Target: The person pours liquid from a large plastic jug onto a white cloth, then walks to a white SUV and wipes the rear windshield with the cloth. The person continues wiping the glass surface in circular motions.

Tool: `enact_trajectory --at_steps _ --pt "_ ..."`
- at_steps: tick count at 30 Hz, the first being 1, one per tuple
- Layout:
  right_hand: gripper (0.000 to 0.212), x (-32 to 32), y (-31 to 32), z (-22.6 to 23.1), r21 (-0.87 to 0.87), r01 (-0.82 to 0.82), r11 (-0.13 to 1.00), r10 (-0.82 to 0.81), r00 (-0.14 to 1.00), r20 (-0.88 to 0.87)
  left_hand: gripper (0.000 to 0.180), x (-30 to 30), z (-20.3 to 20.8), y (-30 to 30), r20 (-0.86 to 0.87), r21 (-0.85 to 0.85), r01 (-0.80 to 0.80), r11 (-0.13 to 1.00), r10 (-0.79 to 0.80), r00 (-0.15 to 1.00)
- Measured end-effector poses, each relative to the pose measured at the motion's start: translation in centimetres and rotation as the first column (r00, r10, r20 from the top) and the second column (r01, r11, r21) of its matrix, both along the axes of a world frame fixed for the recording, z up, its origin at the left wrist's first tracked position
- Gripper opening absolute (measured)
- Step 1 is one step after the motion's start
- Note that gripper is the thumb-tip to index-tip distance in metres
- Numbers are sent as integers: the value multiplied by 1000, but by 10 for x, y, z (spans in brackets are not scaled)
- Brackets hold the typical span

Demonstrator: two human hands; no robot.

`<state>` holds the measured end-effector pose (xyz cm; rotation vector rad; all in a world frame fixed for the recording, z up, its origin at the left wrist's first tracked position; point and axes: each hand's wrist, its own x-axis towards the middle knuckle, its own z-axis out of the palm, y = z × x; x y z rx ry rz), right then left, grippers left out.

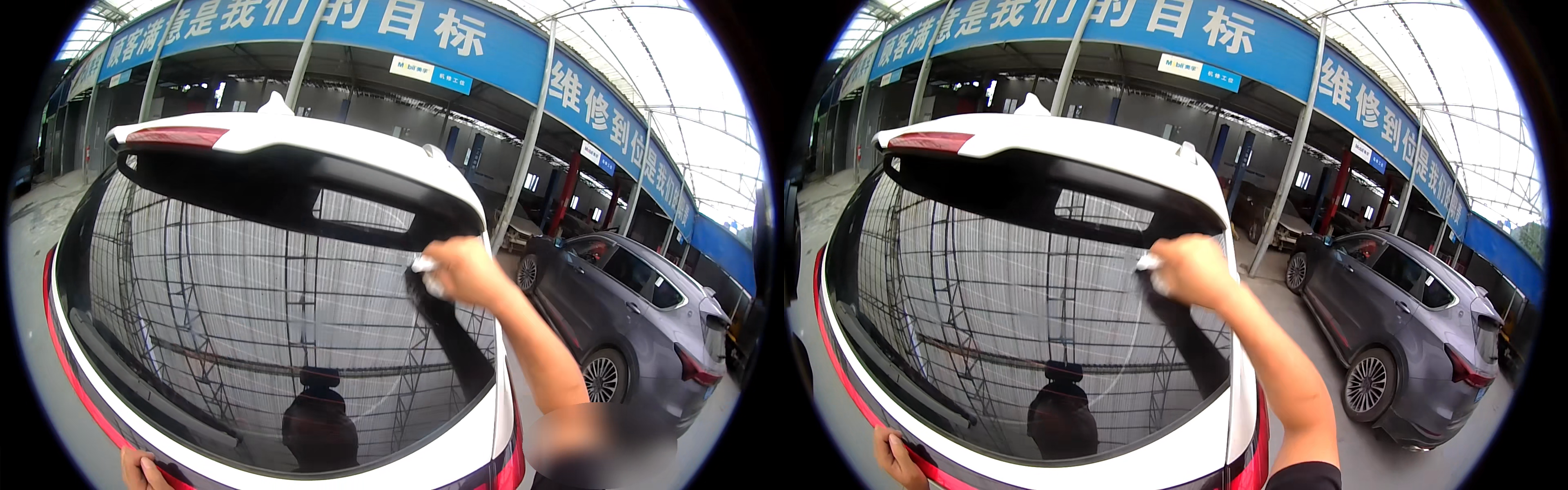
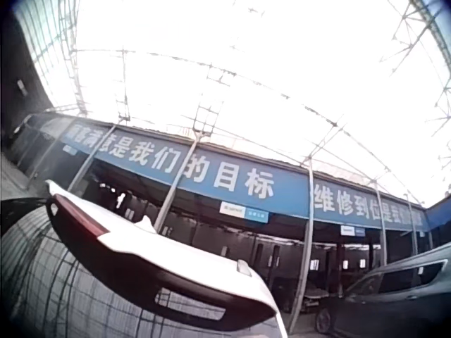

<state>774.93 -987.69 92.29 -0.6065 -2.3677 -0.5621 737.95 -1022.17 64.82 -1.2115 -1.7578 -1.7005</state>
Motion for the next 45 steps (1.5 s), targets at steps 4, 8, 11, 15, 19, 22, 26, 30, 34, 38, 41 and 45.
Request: enact_trajectory --at_steps 4,8,11,15,19,22,26,30,34,38,41,45 --pt "14 -9 -2 4 79 46 996 -52 995 82 17 2 8 10 -73 53 -20 998 24 997" --pt "17 -1 -7 15 62 56 997 -60 996 64 18 -10 -11 8 30 81 35 996 -37 999" --pt "12 -25 -40 -16 54 -79 995 67 978 196 17 0 -13 5 70 87 -54 995 48 996" --pt "12 4 -18 7 97 43 994 -57 986 154 17 -7 -11 13 44 60 24 998 -27 999" --pt "10 1 -41 -14 -38 25 999 -18 982 190 17 -6 -11 11 45 94 30 995 -34 998" --pt "9 -12 -10 21 144 57 988 -85 977 196 17 -18 -24 8 91 72 14 997 -21 996" --pt "12 -2 -12 4 95 44 995 -65 971 230 18 -10 -19 9 64 97 22 995 -28 998" --pt "12 -9 -45 -10 22 30 999 -35 954 297 17 -9 -11 10 24 113 -13 993 10 1000" --pt "5 7 1 28 4 190 982 -190 979 80 17 -10 -16 15 62 135 25 991 -34 997" --pt "17 -8 -68 -40 -75 -10 997 26 978 206 16 -3 -7 15 -10 135 -8 991 10 1000" --pt "18 1 -73 -41 -97 -87 992 104 976 193 16 -4 -9 16 -1 121 -9 993 9 1000" --pt "10 11 -14 1 -56 115 992 -114 993 17 15 -8 -10 16 27 109 37 993 -41 999"
